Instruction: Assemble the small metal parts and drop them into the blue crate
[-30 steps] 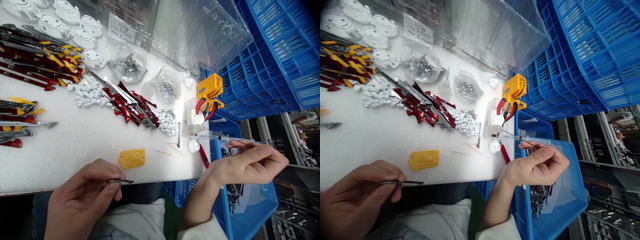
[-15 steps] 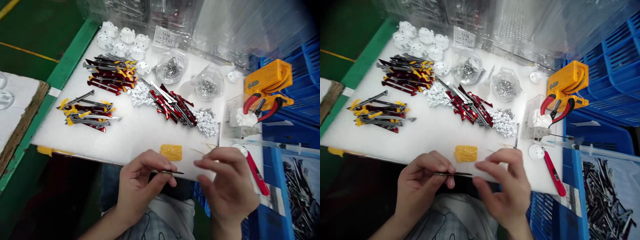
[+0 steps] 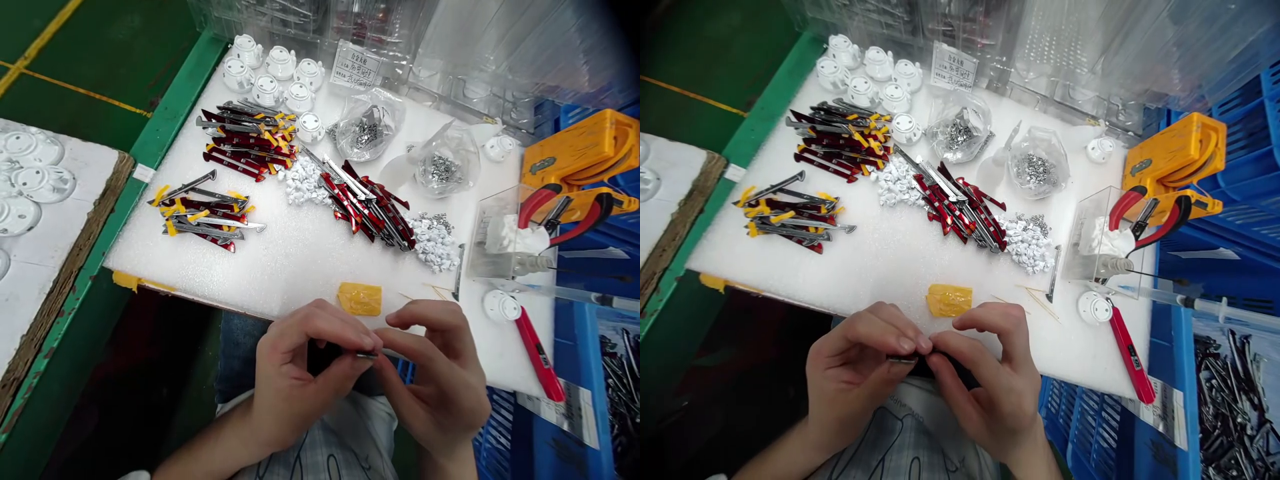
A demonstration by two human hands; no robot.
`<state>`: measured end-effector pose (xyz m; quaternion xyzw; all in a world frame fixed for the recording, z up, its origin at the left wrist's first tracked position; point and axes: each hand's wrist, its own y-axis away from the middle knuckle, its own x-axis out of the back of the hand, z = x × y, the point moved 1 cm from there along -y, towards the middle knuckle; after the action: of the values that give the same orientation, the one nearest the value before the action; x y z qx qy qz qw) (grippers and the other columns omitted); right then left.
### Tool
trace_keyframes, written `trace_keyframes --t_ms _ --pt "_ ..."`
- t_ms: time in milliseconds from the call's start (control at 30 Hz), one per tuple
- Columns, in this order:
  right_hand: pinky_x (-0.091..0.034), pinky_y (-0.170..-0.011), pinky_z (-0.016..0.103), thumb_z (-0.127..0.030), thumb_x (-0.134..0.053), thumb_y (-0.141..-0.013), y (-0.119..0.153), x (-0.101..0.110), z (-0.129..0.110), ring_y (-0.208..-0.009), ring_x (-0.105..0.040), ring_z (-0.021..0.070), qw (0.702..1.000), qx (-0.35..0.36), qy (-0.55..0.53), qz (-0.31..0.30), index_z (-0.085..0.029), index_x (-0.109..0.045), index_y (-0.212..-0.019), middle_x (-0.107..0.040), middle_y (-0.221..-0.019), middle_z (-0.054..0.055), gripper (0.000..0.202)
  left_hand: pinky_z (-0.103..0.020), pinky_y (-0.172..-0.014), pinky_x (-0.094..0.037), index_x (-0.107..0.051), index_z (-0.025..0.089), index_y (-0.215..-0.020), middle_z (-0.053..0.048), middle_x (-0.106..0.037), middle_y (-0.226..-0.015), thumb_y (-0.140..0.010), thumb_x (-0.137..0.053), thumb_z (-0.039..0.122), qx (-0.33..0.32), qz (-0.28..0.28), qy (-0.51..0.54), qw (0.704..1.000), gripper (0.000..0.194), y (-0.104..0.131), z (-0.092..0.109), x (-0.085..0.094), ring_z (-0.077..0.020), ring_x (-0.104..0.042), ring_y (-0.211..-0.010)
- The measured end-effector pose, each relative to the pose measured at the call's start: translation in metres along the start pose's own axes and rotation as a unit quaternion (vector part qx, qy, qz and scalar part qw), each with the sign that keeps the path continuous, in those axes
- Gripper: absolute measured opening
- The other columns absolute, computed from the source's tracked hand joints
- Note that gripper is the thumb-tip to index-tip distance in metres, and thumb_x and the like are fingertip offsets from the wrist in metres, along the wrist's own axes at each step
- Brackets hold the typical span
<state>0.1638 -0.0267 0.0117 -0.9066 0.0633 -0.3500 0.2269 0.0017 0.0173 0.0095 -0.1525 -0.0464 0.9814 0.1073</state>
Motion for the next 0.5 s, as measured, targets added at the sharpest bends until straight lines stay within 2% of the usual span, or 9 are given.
trace_keyframes --t_ms 200,400,500 --pt "-0.053 -0.075 0.037 -0.011 -0.071 -0.094 0.0022 -0.0022 -0.0005 -0.092 -0.061 0.0198 1.0 -0.017 -0.025 0.002 -0.023 -0.073 -0.103 -0.063 -0.101 0.004 0.015 -0.024 -0.068 -0.063 -0.079 0.024 -0.091 -0.002 -0.084 -0.083 -0.098 -0.081 0.018 -0.01 -0.003 -0.012 1.0 0.01 -0.0014 0.0017 0.0 -0.0161 -0.08 -0.077" --pt "-0.056 -0.073 0.035 -0.016 -0.074 -0.095 0.0037 -0.001 -0.0024 -0.086 -0.066 0.0202 0.986 -0.103 -0.116 0.061 -0.025 -0.073 -0.103 -0.068 -0.095 0.003 0.012 -0.021 -0.061 -0.055 -0.072 0.024 -0.084 0.0 -0.079 -0.078 -0.087 -0.078 0.004 -0.007 0.013 -0.069 0.998 0.021 -0.004 0.0002 0.006 -0.0144 -0.074 -0.07" --pt "-0.056 -0.07 0.033 -0.021 -0.077 -0.096 0.0015 -0.0002 -0.0045 -0.085 -0.067 0.0194 0.979 -0.115 -0.159 0.057 -0.025 -0.075 -0.105 -0.069 -0.095 0.003 0.011 -0.022 -0.061 -0.055 -0.07 0.024 -0.085 0.001 -0.078 -0.077 -0.086 -0.073 0.001 -0.013 0.007 -0.086 0.996 0.023 -0.0036 -0.0018 0.009 -0.0142 -0.073 -0.069"
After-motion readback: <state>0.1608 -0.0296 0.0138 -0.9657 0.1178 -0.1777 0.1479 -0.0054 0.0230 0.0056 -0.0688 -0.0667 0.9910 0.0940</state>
